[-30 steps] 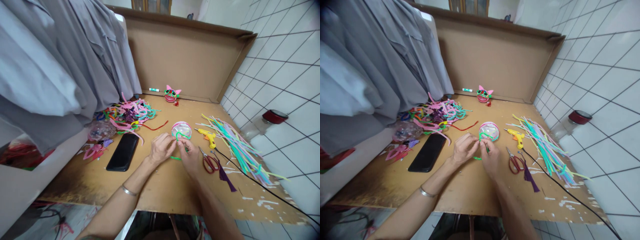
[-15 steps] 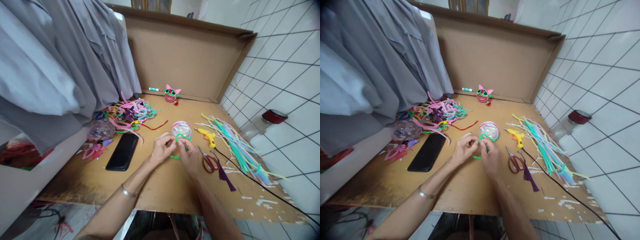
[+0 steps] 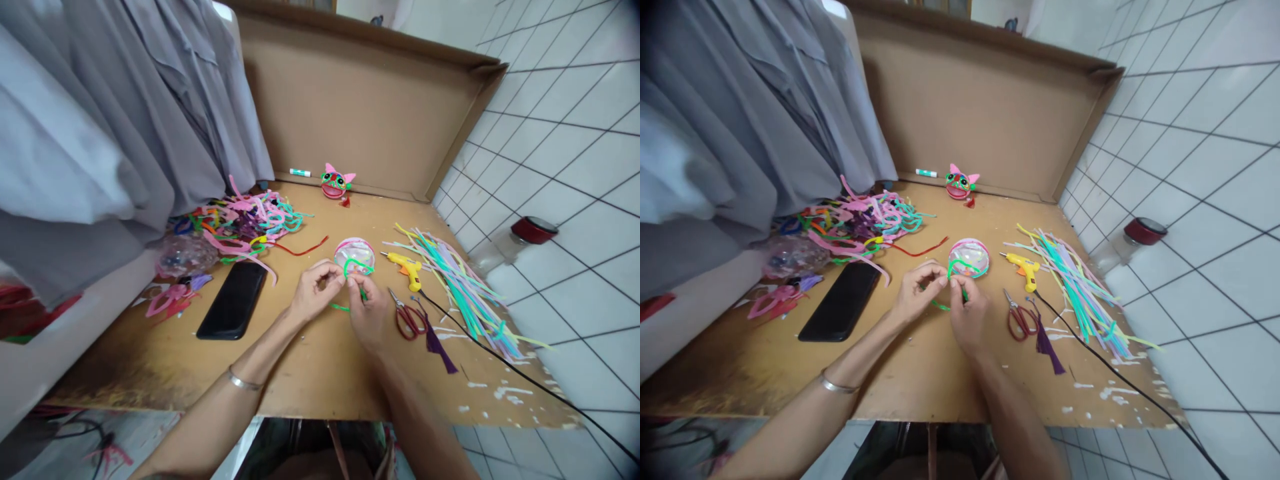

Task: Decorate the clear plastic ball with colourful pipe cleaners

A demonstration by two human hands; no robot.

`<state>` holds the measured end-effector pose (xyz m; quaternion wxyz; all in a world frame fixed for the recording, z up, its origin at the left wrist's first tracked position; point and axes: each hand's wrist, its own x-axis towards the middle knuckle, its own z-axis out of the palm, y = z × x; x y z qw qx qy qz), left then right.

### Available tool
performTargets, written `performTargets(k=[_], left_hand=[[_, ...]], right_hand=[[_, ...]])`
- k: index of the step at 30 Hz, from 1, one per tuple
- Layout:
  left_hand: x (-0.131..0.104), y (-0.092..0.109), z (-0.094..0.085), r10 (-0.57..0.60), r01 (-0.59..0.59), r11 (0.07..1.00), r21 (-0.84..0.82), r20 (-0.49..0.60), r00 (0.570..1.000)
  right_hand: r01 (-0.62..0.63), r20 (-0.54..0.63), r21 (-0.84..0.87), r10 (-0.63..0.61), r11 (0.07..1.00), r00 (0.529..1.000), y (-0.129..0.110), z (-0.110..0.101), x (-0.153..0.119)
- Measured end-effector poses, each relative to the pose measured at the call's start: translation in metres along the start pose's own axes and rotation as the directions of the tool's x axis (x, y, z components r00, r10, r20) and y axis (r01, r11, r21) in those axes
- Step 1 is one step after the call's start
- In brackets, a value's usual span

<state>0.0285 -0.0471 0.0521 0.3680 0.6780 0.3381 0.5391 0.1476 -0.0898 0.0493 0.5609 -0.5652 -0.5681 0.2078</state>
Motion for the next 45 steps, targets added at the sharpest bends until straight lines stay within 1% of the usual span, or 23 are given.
performTargets(k=[4, 8, 12, 15, 18, 20, 22, 25, 28, 30, 32, 34, 36, 37, 38, 40, 42, 45], left_hand=[[0.001, -0.003, 0.000, 0.037, -0.036, 0.999, 0.031, -0.024, 0.999], [0.002, -0.006, -0.001, 0.089, -0.088, 0.994, 0.062, -0.009, 0.996], [0.003, -0.005, -0.001, 0.123, -0.123, 0.990, 0.074, -0.006, 0.992], [0.003, -0.003, 0.000, 0.082, -0.081, 0.996, 0.048, -0.014, 0.997], [0.004, -0.004, 0.000, -0.014, 0.012, 0.999, -0.036, -0.039, 0.999], [0.005, -0.007, -0.002, -0.081, 0.074, 0.993, -0.090, -0.086, 0.993], [0.007, -0.012, -0.005, -0.127, 0.109, 0.986, -0.127, -0.149, 0.981], [0.009, -0.018, -0.010, -0.134, 0.098, 0.983, -0.153, -0.244, 0.961], [0.008, -0.019, -0.010, -0.138, 0.111, 0.988, -0.105, -0.303, 0.943], [0.008, -0.016, -0.009, -0.149, 0.132, 0.988, -0.077, -0.288, 0.946], [0.008, -0.013, -0.008, -0.150, 0.132, 0.987, -0.091, -0.223, 0.963], [0.008, -0.010, -0.008, -0.140, 0.126, 0.982, -0.138, -0.093, 0.986], [0.009, -0.009, -0.008, -0.131, 0.138, 0.970, -0.201, 0.049, 0.990], [0.009, -0.008, -0.007, -0.133, 0.152, 0.959, -0.237, 0.096, 0.987], [0.009, -0.008, -0.007, -0.142, 0.169, 0.946, -0.276, 0.115, 0.983], [0.010, -0.009, -0.005, -0.186, 0.202, 0.914, -0.352, 0.078, 0.979], [0.012, -0.011, -0.005, -0.246, 0.222, 0.879, -0.422, -0.004, 0.969], [0.015, -0.016, -0.005, -0.331, 0.226, 0.824, -0.519, -0.117, 0.936]], right_hand=[[0.020, 0.005, -0.048, -0.019, 0.999, 1.000, 0.003, 0.000, -0.001], [0.029, 0.024, -0.034, -0.028, 0.999, 0.999, 0.004, -0.002, 0.001], [0.038, 0.043, -0.011, -0.038, 0.999, 0.998, 0.004, -0.002, 0.002], [0.019, 0.069, 0.043, -0.022, 0.999, 0.997, 0.000, -0.004, 0.003], [-0.044, 0.086, 0.124, 0.033, 0.991, 0.996, -0.005, -0.006, 0.004], [-0.101, 0.109, 0.163, 0.084, 0.981, 0.991, -0.007, -0.008, 0.004], [-0.151, 0.132, 0.194, 0.127, 0.969, 0.983, -0.008, -0.008, 0.004], [-0.196, 0.151, 0.277, 0.159, 0.941, 0.976, -0.006, -0.007, 0.005], [-0.240, 0.159, 0.387, 0.192, 0.890, 0.968, -0.001, -0.004, 0.007], [-0.269, 0.172, 0.437, 0.214, 0.858, 0.962, 0.002, -0.003, 0.008], [-0.292, 0.189, 0.462, 0.229, 0.837, 0.955, 0.004, -0.002, 0.010], [-0.309, 0.204, 0.466, 0.239, 0.829, 0.949, 0.005, -0.002, 0.010], [-0.321, 0.229, 0.456, 0.239, 0.830, 0.944, 0.006, -0.001, 0.011], [-0.329, 0.249, 0.450, 0.237, 0.830, 0.939, 0.006, -0.001, 0.011], [-0.338, 0.275, 0.445, 0.233, 0.829, 0.933, 0.006, 0.000, 0.011], [-0.361, 0.327, 0.438, 0.228, 0.823, 0.917, 0.007, 0.001, 0.010], [-0.382, 0.360, 0.437, 0.231, 0.814, 0.904, 0.009, 0.002, 0.010], [-0.408, 0.377, 0.438, 0.248, 0.801, 0.892, 0.010, 0.003, 0.010]])
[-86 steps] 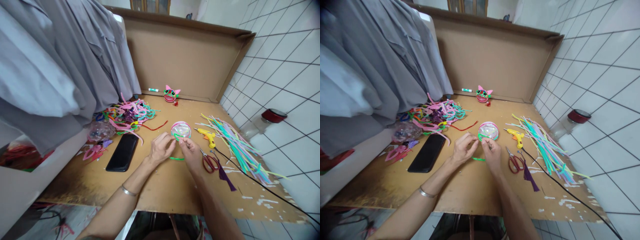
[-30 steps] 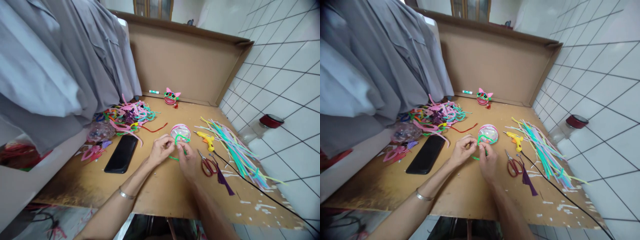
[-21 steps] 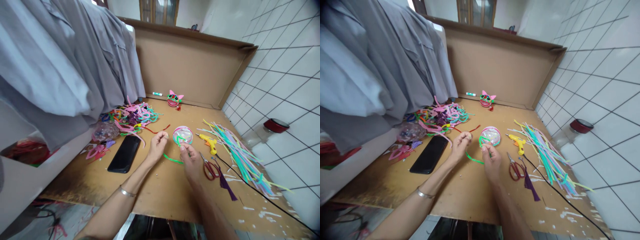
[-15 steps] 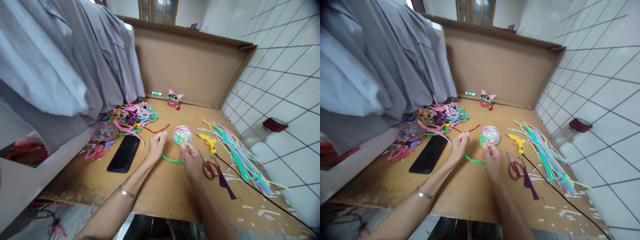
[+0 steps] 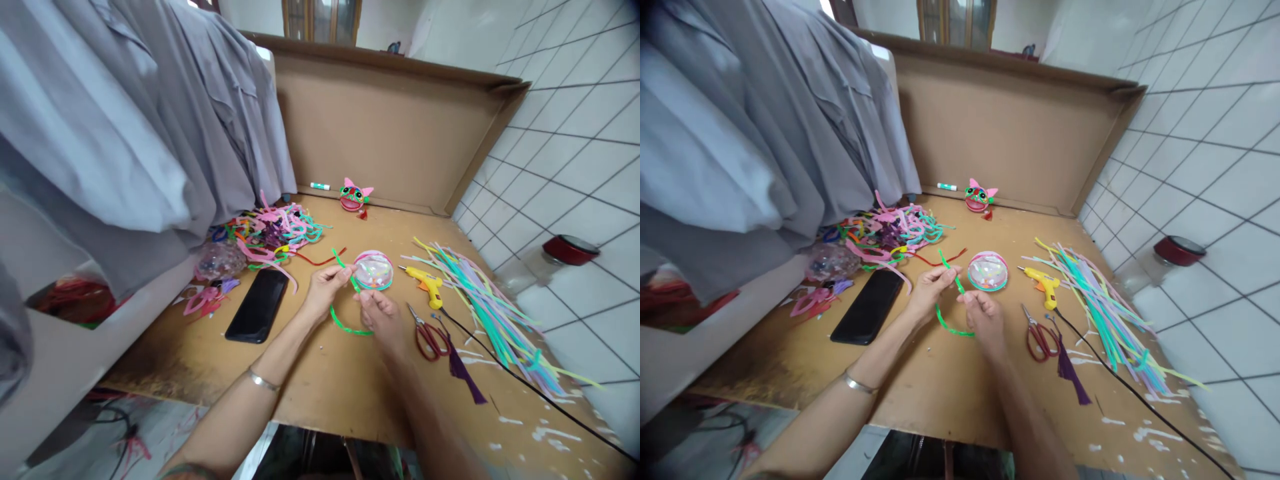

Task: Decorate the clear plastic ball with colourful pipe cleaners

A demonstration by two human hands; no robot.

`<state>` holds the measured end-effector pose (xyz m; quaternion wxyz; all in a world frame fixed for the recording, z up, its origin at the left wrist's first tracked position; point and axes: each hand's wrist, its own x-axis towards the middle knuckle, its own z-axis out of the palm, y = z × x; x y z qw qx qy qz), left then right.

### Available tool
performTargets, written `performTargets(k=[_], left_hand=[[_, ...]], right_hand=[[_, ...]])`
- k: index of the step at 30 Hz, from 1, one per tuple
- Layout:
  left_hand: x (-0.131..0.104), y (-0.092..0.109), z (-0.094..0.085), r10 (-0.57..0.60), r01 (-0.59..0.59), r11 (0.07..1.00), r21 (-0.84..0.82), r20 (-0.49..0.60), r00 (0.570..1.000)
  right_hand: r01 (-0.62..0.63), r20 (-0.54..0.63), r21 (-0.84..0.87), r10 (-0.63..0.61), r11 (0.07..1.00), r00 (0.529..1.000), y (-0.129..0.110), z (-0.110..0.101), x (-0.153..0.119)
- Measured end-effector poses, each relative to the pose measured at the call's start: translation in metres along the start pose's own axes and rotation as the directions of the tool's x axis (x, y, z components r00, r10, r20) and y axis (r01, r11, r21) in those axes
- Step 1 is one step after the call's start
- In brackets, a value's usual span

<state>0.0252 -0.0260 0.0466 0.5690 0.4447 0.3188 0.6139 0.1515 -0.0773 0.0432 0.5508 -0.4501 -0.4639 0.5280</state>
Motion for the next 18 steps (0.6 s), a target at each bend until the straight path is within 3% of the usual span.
performTargets(k=[3, 12, 18], left_hand=[[0.005, 0.000, -0.003, -0.021, 0.010, 0.993, -0.120, -0.089, 0.996], [0.012, 0.000, -0.011, -0.002, -0.056, 0.961, -0.270, -0.211, 0.978], [0.014, 0.005, -0.014, -0.148, 0.054, 0.901, -0.431, -0.188, 0.971]], right_hand=[[-0.040, 0.008, 0.035, 0.040, 0.999, 0.999, 0.001, -0.001, 0.002], [-0.126, 0.001, 0.171, 0.127, 0.977, 0.992, -0.002, -0.004, 0.005], [-0.155, -0.003, 0.345, 0.166, 0.926, 0.986, -0.005, -0.010, 0.006]])
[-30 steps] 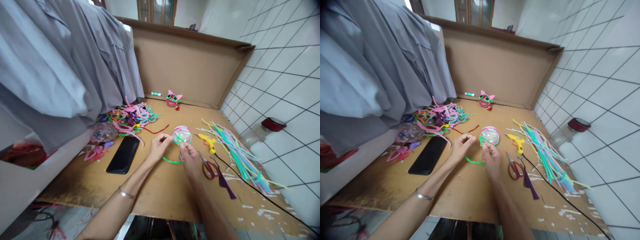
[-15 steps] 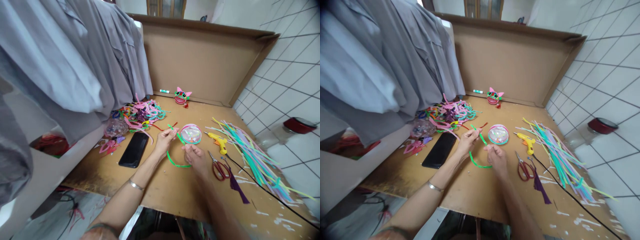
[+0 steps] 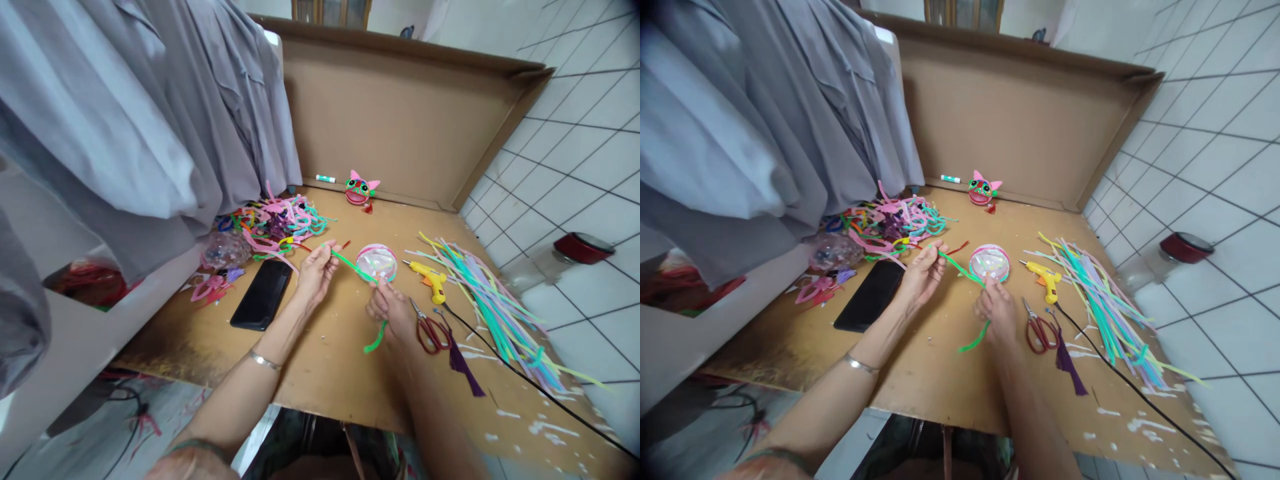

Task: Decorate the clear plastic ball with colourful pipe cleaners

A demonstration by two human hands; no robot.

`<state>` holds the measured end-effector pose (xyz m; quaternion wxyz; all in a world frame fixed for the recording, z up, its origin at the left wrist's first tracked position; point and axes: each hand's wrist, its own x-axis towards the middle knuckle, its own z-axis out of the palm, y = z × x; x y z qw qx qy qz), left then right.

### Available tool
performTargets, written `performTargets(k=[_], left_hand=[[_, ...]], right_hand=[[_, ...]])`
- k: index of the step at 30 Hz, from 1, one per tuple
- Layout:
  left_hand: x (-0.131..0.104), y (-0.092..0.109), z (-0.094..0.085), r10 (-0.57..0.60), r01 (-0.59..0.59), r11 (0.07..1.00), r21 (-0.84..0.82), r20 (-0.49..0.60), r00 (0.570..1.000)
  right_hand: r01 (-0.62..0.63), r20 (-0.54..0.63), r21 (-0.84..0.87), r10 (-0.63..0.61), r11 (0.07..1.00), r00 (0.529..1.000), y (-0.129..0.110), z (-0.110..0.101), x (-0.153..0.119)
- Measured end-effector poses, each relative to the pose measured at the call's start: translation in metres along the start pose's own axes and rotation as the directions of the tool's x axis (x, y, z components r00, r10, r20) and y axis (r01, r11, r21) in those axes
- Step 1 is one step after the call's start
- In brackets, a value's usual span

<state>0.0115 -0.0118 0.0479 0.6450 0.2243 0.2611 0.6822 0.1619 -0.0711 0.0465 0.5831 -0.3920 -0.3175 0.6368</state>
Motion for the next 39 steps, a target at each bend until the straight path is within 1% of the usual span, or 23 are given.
performTargets(k=[2, 5, 7, 9, 11, 12, 13, 14, 16, 17, 19, 22, 27, 32, 36, 39], left_hand=[[-0.001, 0.000, 0.001, -0.030, 0.031, 0.999, -0.017, 0.032, 0.999], [-0.007, -0.007, 0.002, -0.035, 0.027, 0.998, 0.058, 0.151, 0.988], [-0.013, -0.013, 0.003, -0.023, -0.024, 0.983, 0.183, 0.253, 0.967], [-0.022, -0.018, 0.004, 0.000, -0.131, 0.929, 0.347, 0.355, 0.935], [-0.031, -0.021, 0.006, 0.010, -0.276, 0.818, 0.505, 0.467, 0.884], [-0.036, -0.022, 0.006, 0.019, -0.363, 0.750, 0.552, 0.531, 0.847], [-0.040, -0.023, 0.007, 0.021, -0.436, 0.699, 0.567, 0.593, 0.805], [-0.044, -0.024, 0.008, 0.029, -0.490, 0.669, 0.559, 0.639, 0.769], [-0.050, -0.024, 0.009, 0.021, -0.552, 0.632, 0.543, 0.700, 0.714], [-0.052, -0.024, 0.010, 0.012, -0.565, 0.624, 0.540, 0.716, 0.698], [-0.053, -0.024, 0.010, -0.006, -0.577, 0.612, 0.540, 0.733, 0.680], [-0.054, -0.024, 0.010, -0.012, -0.584, 0.611, 0.534, 0.744, 0.668], [-0.054, -0.026, 0.008, 0.000, -0.606, 0.615, 0.505, 0.768, 0.640], [-0.054, -0.026, 0.007, -0.007, -0.617, 0.598, 0.511, 0.773, 0.634], [-0.055, -0.026, 0.006, 0.004, -0.643, 0.595, 0.482, 0.798, 0.602], [-0.054, -0.027, 0.005, 0.011, -0.659, 0.590, 0.467, 0.811, 0.585]], right_hand=[[0.013, -0.009, 0.095, -0.012, 0.995, 1.000, -0.004, -0.005, 0.002], [0.018, -0.041, 0.206, -0.010, 0.978, 0.999, -0.012, -0.015, 0.008], [0.039, -0.090, 0.234, -0.019, 0.971, 0.996, -0.016, -0.022, 0.011], [0.082, -0.151, 0.217, -0.049, 0.973, 0.987, -0.017, -0.028, 0.014], [0.139, -0.235, 0.176, -0.095, 0.975, 0.967, -0.015, -0.032, 0.016], [0.164, -0.276, 0.154, -0.117, 0.974, 0.954, -0.013, -0.033, 0.017], [0.187, -0.312, 0.137, -0.136, 0.973, 0.940, -0.010, -0.034, 0.018], [0.206, -0.344, 0.126, -0.152, 0.970, 0.926, -0.008, -0.034, 0.018], [0.233, -0.394, 0.119, -0.170, 0.965, 0.903, -0.005, -0.035, 0.019], [0.241, -0.413, 0.120, -0.172, 0.963, 0.894, -0.004, -0.035, 0.019], [0.242, -0.433, 0.122, -0.168, 0.963, 0.886, -0.004, -0.035, 0.020], [0.243, -0.457, 0.128, -0.160, 0.961, 0.875, -0.007, -0.033, 0.019], [0.276, -0.534, 0.194, -0.135, 0.941, 0.835, -0.010, -0.028, 0.017], [0.279, -0.528, 0.158, -0.157, 0.947, 0.834, -0.008, -0.028, 0.018], [0.282, -0.516, 0.151, -0.167, 0.947, 0.840, -0.005, -0.031, 0.019], [0.296, -0.487, 0.105, -0.210, 0.949, 0.848, -0.004, -0.033, 0.020]])
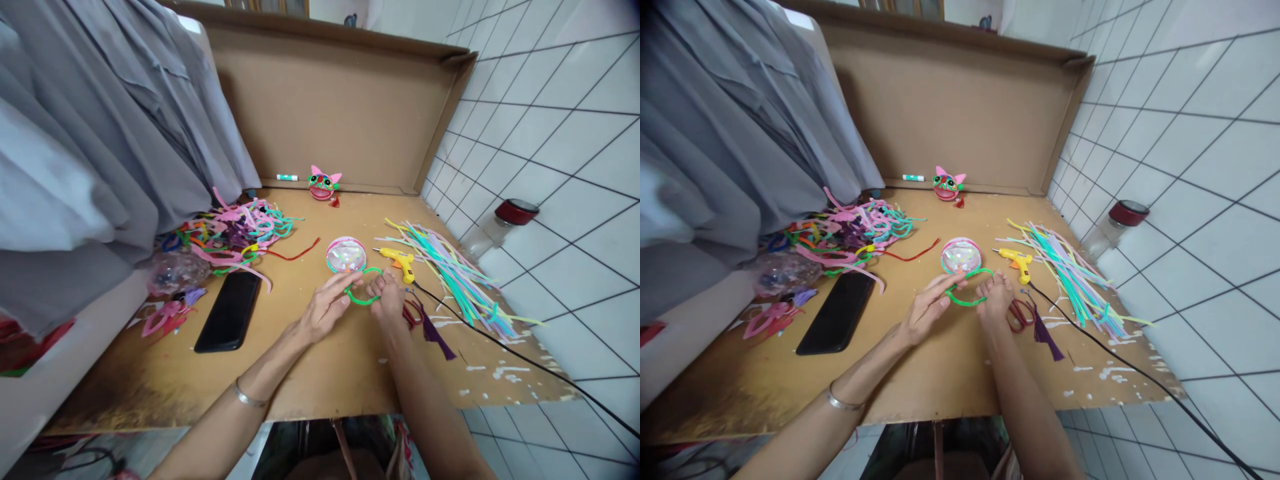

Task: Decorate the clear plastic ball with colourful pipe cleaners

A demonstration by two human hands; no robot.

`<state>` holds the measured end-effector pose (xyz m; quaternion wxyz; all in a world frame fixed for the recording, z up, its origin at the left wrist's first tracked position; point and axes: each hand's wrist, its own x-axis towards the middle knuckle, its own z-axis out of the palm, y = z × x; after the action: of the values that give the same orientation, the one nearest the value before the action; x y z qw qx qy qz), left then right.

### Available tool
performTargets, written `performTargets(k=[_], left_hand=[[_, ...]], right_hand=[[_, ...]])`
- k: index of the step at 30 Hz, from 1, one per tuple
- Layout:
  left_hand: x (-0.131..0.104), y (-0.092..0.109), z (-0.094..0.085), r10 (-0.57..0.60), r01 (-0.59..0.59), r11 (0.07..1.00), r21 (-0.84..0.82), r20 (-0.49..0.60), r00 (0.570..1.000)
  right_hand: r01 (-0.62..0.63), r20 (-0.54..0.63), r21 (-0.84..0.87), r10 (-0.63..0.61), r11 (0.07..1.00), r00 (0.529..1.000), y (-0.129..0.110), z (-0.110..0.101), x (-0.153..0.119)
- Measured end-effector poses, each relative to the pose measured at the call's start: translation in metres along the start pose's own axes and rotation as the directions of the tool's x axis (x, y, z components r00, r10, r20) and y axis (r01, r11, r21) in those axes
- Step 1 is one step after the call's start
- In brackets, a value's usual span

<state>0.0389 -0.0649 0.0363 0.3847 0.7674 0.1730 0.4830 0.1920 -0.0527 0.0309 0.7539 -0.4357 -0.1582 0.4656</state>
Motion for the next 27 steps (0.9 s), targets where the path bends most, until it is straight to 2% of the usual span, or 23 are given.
performTargets(k=[4, 12, 21, 27], left_hand=[[-0.0003, -0.0011, 0.0003, -0.004, 0.004, 1.000, 0.002, -0.001, 1.000], [-0.0003, 0.0014, 0.0015, -0.014, 0.014, 1.000, -0.005, -0.003, 1.000], [0.0005, 0.0021, 0.0027, -0.028, 0.028, 1.000, 0.006, -0.024, 0.999], [0.0012, -0.0009, 0.0053, -0.070, 0.067, 0.997, -0.034, -0.078, 0.995]], right_hand=[[0.043, 0.010, -0.021, -0.043, 0.999, 0.999, 0.0003, -0.0014, 0.0008], [0.029, -0.032, 0.020, -0.028, 0.999, 0.999, -0.0024, 0.0021, -0.0031], [0.043, -0.011, -0.014, -0.043, 0.999, 0.999, -0.0037, 0.0020, -0.0033], [0.028, -0.009, 0.014, -0.028, 1.000, 1.000, -0.0042, 0.0024, -0.0037]])
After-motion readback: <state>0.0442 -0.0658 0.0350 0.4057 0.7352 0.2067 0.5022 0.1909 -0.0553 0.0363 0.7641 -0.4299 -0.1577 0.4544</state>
